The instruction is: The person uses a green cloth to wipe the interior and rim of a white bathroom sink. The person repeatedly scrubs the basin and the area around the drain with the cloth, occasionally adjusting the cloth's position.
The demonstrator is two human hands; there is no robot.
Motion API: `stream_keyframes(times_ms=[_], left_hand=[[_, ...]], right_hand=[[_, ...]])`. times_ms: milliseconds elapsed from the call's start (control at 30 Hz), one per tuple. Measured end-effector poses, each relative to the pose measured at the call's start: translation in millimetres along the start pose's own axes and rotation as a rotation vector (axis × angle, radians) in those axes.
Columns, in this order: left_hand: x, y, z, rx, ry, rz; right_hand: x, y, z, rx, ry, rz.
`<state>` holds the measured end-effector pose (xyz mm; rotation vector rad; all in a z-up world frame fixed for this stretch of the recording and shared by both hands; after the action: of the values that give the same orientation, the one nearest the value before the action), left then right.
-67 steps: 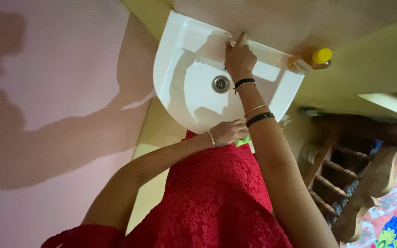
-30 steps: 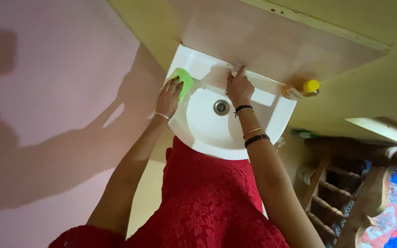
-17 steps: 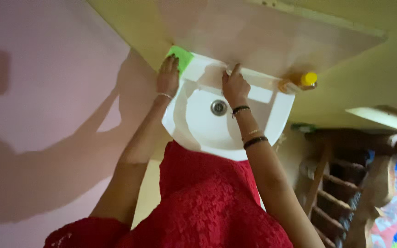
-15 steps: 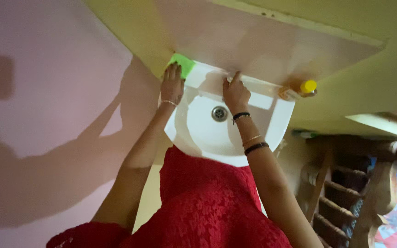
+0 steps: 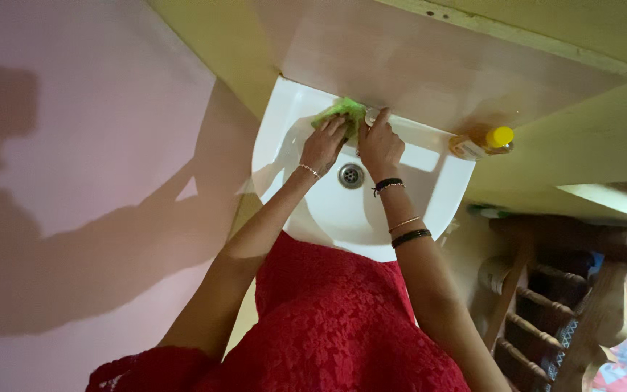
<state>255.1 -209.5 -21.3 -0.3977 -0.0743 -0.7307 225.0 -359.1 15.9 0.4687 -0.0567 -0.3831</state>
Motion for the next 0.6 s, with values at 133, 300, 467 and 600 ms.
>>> stream_keyframes(times_ms=[133,300,467,600], left_hand=[[7,-2,14,0.178,-0.051,-0.058],[12,47,54,0.153,-0.077,0.122],[11,52,57,0.164,-0.104,0.105],[8,24,37,0.056,-0.042,-0.022]], right_hand=[[1,-2,-2,-0.028,0.008,-0.028],[4,-5,-5,0.011,0.06,-0.062],[2,-1,6,-0.024,-0.041,-0.046],[8,4,14,-0.094,0.032,-0.067]])
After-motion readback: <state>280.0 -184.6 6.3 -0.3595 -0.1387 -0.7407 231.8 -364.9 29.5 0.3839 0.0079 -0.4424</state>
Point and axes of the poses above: each hand's wrist, its own x-axis towards the middle knuckle, its own z-axis out of the back of the hand, y = z × x, the point moved 9 cm from there along x, towards the middle knuckle, and after that the axes turned 1 degree about -z, right-handed, at the moved point
